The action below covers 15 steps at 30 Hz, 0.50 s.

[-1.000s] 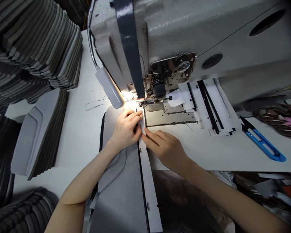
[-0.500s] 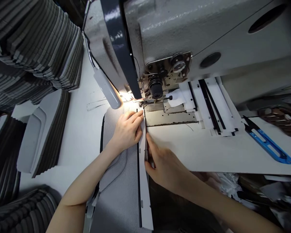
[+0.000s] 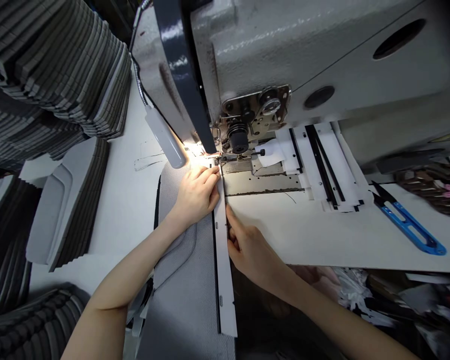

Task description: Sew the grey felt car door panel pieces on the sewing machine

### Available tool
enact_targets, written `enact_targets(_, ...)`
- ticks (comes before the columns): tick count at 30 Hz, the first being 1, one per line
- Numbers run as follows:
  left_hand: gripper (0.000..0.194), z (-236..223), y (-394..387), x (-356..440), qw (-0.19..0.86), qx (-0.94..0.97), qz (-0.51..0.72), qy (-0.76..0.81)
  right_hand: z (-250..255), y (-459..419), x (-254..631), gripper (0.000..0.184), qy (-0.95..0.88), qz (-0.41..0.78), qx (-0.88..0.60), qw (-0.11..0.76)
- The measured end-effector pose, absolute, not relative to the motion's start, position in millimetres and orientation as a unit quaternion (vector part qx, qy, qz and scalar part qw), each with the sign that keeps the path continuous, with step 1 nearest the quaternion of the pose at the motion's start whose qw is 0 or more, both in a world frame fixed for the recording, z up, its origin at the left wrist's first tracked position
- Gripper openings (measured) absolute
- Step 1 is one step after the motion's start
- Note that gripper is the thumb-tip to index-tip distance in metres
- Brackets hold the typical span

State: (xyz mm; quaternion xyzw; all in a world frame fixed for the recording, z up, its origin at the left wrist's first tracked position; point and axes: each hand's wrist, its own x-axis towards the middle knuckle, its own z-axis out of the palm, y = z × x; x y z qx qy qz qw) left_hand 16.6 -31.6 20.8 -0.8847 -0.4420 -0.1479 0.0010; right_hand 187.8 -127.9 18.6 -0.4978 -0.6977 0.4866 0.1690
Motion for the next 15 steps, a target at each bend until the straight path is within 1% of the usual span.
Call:
enact_targets(8,0.023,26.7,-42.6,20.8,-0.003,-0.881,-0.158,-0.446,16.7,-116.8,183.6,0.070,-0.699,0.445,-0.520,0.205)
enact_targets(12,0.022,24.4,-35.0,20.2,-0.010,-0.881,-0.153,-0.448,19.8,-115.9,183.9,0.066,-0.705,0.439,-0.525,0.185)
enact_targets(15,0.022,22.9,-25.5,19.6,0.006,-0.884,-0.144,-0.444,21.6,-119.5,185.7,0.070,-0.713,0.444,-0.513,0.177)
